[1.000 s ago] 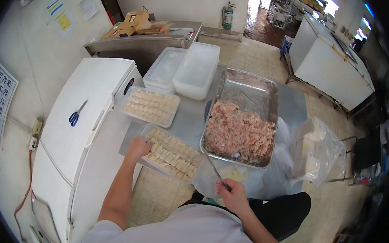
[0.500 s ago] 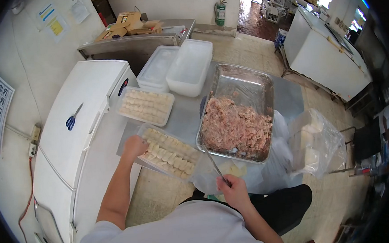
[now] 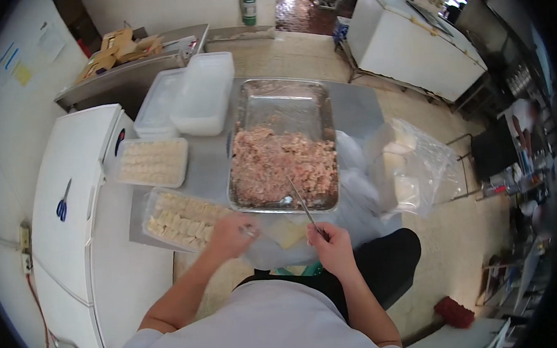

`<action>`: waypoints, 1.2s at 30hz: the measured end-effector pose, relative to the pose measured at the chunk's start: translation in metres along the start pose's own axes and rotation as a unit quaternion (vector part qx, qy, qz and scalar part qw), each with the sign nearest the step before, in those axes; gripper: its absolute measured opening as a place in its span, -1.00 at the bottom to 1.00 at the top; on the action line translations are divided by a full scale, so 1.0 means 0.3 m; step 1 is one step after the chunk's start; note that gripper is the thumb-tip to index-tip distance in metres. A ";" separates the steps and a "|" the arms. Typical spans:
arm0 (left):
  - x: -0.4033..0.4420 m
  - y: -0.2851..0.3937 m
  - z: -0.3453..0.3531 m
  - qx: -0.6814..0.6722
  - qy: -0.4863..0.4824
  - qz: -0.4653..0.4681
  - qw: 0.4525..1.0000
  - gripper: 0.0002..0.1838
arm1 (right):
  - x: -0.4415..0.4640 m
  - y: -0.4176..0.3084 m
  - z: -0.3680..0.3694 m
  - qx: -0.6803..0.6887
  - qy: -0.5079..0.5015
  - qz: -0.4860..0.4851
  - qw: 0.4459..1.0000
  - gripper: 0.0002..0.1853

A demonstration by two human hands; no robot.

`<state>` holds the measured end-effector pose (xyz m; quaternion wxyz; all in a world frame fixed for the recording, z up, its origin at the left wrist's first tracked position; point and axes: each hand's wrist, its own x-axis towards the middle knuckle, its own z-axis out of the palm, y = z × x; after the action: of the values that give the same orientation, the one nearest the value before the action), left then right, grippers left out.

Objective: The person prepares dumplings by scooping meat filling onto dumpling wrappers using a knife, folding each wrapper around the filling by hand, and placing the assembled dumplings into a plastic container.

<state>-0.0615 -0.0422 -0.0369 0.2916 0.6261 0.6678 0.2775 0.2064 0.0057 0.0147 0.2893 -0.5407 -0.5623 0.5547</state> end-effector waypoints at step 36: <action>-0.020 0.086 0.284 -0.546 -0.036 -0.209 0.811 -0.81 | 0.020 0.004 0.042 0.012 -0.065 0.033 0.997 -0.80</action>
<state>0.0188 -0.0461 -0.0752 0.6599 0.2186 0.5106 0.5061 0.1935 0.0072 0.0093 0.2403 -0.5186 -0.5551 0.6043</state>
